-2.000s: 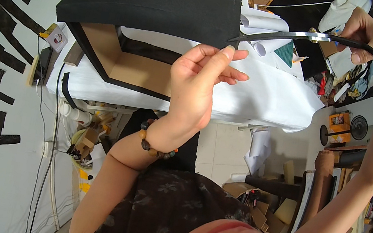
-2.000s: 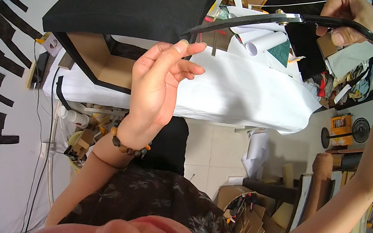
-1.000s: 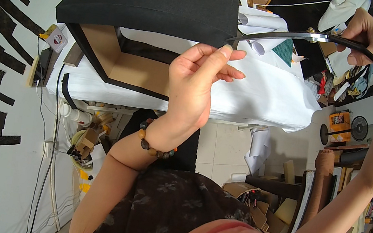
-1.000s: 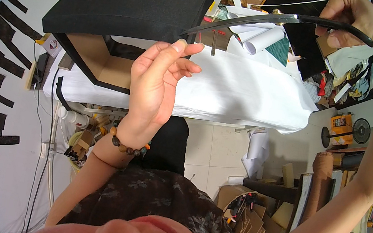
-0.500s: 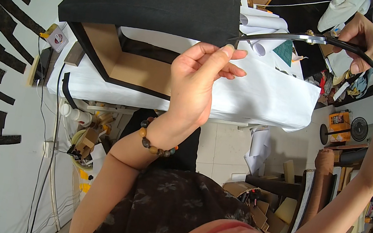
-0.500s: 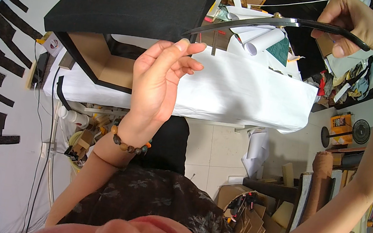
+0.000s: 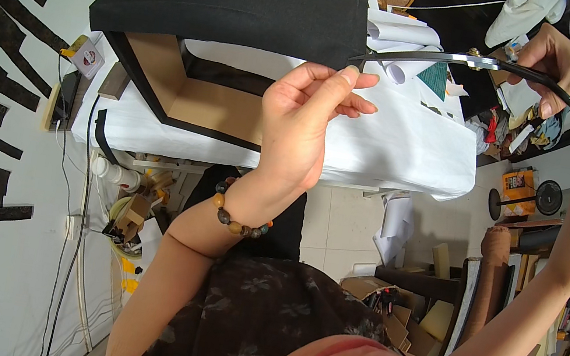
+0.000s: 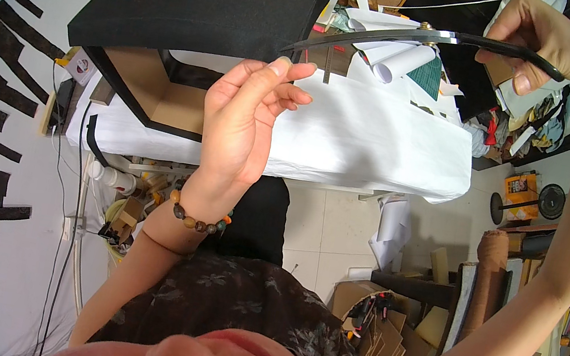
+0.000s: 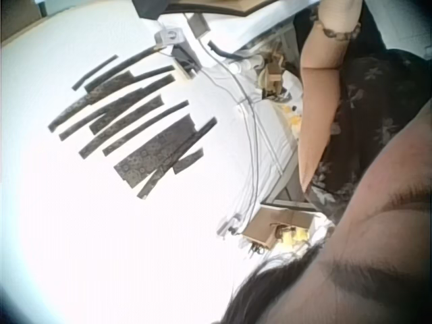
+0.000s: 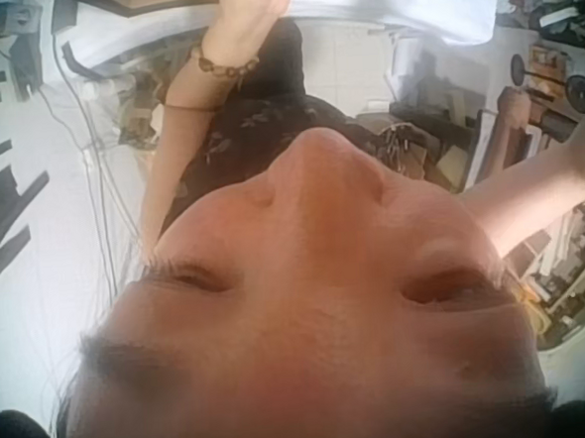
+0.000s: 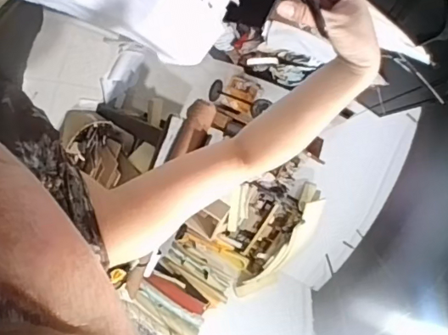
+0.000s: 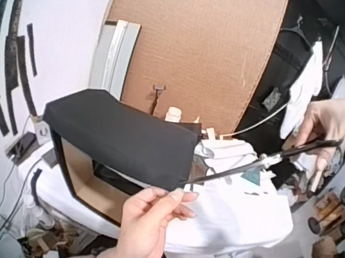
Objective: The person applies glue to a black fabric strip and uses a brush to spread it along the edge of a lampshade frame. They then iron the glued area to secure the fabric and trim excess material with scissors.
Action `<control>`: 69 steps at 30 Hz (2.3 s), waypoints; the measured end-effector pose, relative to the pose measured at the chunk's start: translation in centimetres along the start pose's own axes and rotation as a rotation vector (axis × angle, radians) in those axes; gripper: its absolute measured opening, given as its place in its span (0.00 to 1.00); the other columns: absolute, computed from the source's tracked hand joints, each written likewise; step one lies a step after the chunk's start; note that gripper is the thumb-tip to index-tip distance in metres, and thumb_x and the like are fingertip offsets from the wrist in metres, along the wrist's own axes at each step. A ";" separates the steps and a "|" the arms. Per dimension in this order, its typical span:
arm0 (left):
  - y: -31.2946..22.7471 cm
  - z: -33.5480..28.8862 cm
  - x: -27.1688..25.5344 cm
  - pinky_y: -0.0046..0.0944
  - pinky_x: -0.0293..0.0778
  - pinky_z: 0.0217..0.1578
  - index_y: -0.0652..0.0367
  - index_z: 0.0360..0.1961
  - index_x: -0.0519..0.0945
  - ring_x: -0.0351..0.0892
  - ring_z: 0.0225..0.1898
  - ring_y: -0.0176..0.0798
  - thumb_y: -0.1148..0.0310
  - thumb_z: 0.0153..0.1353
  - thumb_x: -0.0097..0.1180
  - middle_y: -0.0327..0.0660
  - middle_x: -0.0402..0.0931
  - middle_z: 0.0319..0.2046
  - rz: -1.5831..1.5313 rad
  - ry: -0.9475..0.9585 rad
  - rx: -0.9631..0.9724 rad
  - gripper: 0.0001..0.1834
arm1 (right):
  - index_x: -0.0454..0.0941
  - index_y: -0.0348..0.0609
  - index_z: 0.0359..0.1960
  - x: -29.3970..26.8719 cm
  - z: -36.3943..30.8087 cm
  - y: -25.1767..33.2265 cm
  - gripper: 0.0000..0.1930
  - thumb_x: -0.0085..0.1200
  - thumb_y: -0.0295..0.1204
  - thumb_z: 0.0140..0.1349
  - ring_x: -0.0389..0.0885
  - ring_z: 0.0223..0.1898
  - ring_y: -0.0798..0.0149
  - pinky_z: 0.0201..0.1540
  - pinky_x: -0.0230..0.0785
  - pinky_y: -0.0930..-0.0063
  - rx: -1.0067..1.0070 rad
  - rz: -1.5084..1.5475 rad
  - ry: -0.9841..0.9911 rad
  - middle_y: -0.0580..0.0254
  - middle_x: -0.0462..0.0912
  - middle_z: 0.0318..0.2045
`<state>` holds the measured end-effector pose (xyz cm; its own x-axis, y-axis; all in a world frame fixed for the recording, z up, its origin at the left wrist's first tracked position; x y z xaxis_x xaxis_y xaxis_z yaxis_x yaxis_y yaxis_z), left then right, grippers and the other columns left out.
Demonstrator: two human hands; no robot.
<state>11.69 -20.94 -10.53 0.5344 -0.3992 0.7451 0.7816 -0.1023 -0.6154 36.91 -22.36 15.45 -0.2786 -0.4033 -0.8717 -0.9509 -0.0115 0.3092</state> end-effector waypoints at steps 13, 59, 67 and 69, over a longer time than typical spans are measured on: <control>0.0 0.0 0.0 0.37 0.72 0.42 0.60 0.34 0.78 0.81 0.33 0.39 0.69 0.65 0.56 0.55 0.82 0.41 -0.001 -0.004 0.014 0.05 | 0.85 0.32 0.30 0.1 0.4 -0.6 0.33 0.79 0.51 0.32 0.64 0.12 0.79 0.14 0.51 0.89 -0.073 -0.020 0.014 0.71 0.73 0.14; -0.2 -2.1 -3.0 0.39 0.71 0.46 0.69 0.52 0.75 0.79 0.40 0.41 0.70 0.65 0.45 0.56 0.80 0.44 -0.083 0.237 -0.427 0.18 | 0.81 0.32 0.42 33.3 -1.2 -6.1 0.41 0.77 0.56 0.33 0.63 0.19 0.81 0.23 0.55 0.85 -0.307 1.029 -0.814 0.77 0.70 0.20; -2.9 0.3 -3.5 0.40 0.71 0.50 0.71 0.45 0.74 0.76 0.43 0.40 0.66 0.68 0.48 0.55 0.77 0.43 0.158 0.109 0.014 0.15 | 0.76 0.24 0.50 46.1 5.3 5.2 0.23 0.66 0.26 0.53 0.66 0.25 0.78 0.28 0.57 0.85 -0.457 1.570 -0.913 0.68 0.72 0.27; -2.9 0.7 -2.9 0.39 0.71 0.51 0.68 0.42 0.75 0.77 0.42 0.39 0.66 0.68 0.51 0.53 0.78 0.42 0.186 0.099 0.004 0.13 | 0.77 0.25 0.51 46.3 6.2 6.6 0.22 0.64 0.22 0.54 0.66 0.26 0.79 0.28 0.56 0.85 -0.428 1.605 -0.900 0.69 0.71 0.27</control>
<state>8.10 -18.83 -10.74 0.6354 -0.4982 0.5899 0.6740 -0.0150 -0.7386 16.88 -35.38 -25.22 -0.8603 0.2710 0.4317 0.3006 -0.4143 0.8591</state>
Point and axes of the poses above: each hand's wrist, its own z-axis towards the middle knuckle, its own x-axis out of the palm, y = z × x, the point moved 1 cm from there along z, towards the middle knuckle
